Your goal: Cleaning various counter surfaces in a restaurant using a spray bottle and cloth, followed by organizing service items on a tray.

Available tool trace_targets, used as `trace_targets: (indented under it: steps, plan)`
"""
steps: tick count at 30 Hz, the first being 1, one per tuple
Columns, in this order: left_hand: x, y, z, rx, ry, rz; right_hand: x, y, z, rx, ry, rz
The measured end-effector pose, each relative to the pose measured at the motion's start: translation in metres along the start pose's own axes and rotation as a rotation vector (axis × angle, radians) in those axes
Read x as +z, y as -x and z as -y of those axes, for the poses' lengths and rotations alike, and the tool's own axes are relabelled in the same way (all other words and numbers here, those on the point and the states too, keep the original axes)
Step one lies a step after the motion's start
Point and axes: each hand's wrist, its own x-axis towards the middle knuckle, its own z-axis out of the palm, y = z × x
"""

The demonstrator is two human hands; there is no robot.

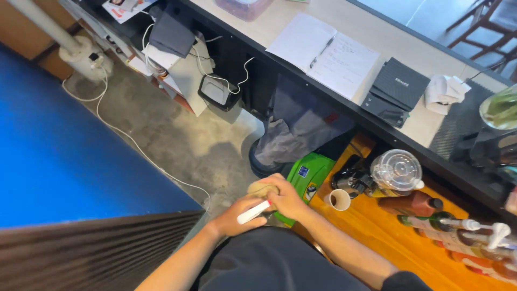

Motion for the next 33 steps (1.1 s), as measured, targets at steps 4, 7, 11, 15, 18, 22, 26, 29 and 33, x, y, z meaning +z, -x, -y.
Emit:
trace_targets:
  steps: [4,7,11,15,18,22,26,29,33]
  plan:
    - [-0.042,-0.055,0.037,-0.009,0.181,0.144,-0.01,-0.026,-0.009,0.24,-0.203,-0.252]
    - [-0.088,-0.096,0.045,0.05,0.18,0.226,-0.025,-0.065,0.01,0.24,-0.18,-0.245]
    - [-0.168,-0.134,0.073,0.088,0.143,0.341,-0.042,-0.132,0.073,0.072,0.183,-0.335]
    - [-0.264,-0.171,0.107,0.045,0.016,0.391,-0.058,-0.213,0.129,-0.073,0.891,-0.847]
    - [-0.315,-0.168,0.156,-0.016,-0.018,0.429,-0.063,-0.257,0.153,-0.011,1.129,-0.943]
    - [-0.368,-0.185,0.167,-0.049,-0.021,0.428,-0.061,-0.285,0.149,0.215,1.238,-0.926]
    - [-0.392,-0.196,0.162,-0.053,-0.022,0.402,-0.054,-0.296,0.136,0.298,1.216,-0.947]
    - [-0.397,-0.202,0.161,-0.093,0.003,0.378,-0.058,-0.302,0.135,0.326,1.226,-0.941]
    - [-0.394,-0.211,0.171,-0.029,-0.017,0.364,-0.073,-0.309,0.142,0.421,1.118,-0.871]
